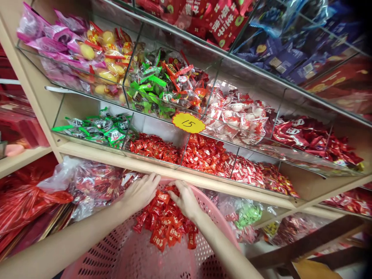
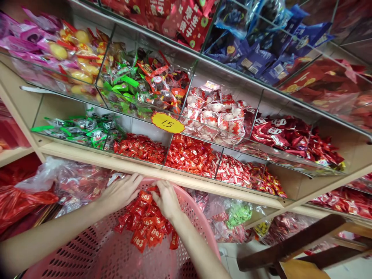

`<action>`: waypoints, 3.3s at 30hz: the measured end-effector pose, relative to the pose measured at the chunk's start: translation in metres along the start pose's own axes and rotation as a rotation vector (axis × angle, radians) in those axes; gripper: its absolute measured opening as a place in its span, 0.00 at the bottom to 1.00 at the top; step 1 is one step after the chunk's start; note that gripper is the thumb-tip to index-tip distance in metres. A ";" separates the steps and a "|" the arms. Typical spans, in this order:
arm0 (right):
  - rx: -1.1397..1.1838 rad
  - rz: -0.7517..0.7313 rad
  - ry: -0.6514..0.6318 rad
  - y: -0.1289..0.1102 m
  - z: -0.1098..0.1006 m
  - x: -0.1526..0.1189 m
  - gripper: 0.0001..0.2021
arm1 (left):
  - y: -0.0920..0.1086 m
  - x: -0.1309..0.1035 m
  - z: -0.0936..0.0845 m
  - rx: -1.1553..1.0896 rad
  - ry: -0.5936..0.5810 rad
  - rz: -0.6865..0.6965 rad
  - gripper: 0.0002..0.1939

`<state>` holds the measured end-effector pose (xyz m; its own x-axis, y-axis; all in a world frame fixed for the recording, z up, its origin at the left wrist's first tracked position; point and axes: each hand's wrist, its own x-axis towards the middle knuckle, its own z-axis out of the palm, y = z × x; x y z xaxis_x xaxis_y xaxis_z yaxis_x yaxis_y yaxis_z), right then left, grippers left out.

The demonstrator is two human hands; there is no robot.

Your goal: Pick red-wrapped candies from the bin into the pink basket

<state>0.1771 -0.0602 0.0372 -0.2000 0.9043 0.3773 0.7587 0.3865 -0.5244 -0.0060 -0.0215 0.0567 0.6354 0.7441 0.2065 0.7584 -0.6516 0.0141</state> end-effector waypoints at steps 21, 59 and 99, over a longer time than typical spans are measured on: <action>-0.230 0.465 0.434 0.065 -0.089 0.058 0.10 | -0.003 0.000 0.000 0.047 0.015 0.021 0.13; -0.381 -0.017 0.073 0.003 -0.034 -0.030 0.08 | -0.011 0.000 0.009 -0.013 0.036 0.044 0.16; -0.125 0.239 0.199 0.049 -0.081 0.075 0.08 | -0.015 -0.001 0.012 -0.047 0.049 0.052 0.16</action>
<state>0.2498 0.0123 0.1018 0.1084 0.9087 0.4030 0.8420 0.1317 -0.5232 -0.0165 -0.0110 0.0446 0.6647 0.7018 0.2562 0.7163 -0.6961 0.0483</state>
